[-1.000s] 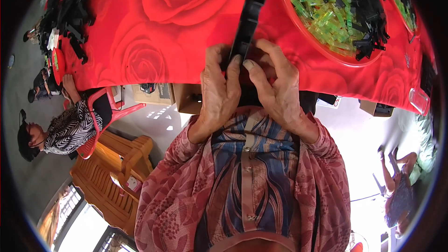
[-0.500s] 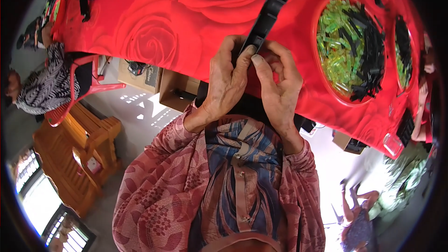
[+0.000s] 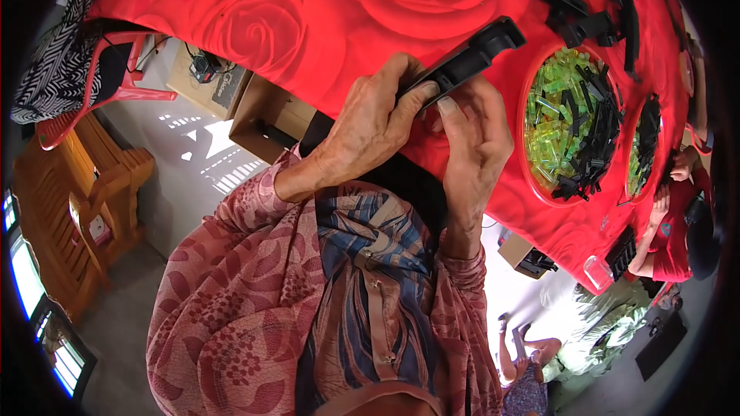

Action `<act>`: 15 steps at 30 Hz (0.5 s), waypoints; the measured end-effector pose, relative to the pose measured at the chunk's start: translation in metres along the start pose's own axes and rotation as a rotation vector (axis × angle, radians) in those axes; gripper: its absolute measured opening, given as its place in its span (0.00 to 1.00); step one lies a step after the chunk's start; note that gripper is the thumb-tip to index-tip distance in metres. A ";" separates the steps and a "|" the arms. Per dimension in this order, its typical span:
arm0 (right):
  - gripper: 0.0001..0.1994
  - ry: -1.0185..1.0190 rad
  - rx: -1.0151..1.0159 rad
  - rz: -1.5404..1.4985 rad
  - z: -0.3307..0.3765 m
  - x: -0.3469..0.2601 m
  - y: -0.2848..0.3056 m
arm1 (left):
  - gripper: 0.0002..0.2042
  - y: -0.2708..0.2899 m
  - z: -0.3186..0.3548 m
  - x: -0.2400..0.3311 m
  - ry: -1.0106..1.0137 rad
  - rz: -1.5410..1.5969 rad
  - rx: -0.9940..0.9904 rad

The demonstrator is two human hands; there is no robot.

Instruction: The person assembles plastic parts by fitting small components into black plastic casings by hand, pressing them into place, and placing the finished assemblies into a box.

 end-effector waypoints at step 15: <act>0.15 0.021 0.022 -0.101 0.003 0.003 0.003 | 0.08 0.013 -0.011 -0.008 -0.057 0.150 -0.135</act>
Point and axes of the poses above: each hand's wrist, its own z-axis away from the middle knuckle, its own y-axis out of the back of the hand, x = y × z, the point moved 1 cm from there along -z, towards the middle knuckle, and after that the axes turned 14 degrees about x, right-handed, at the moved point
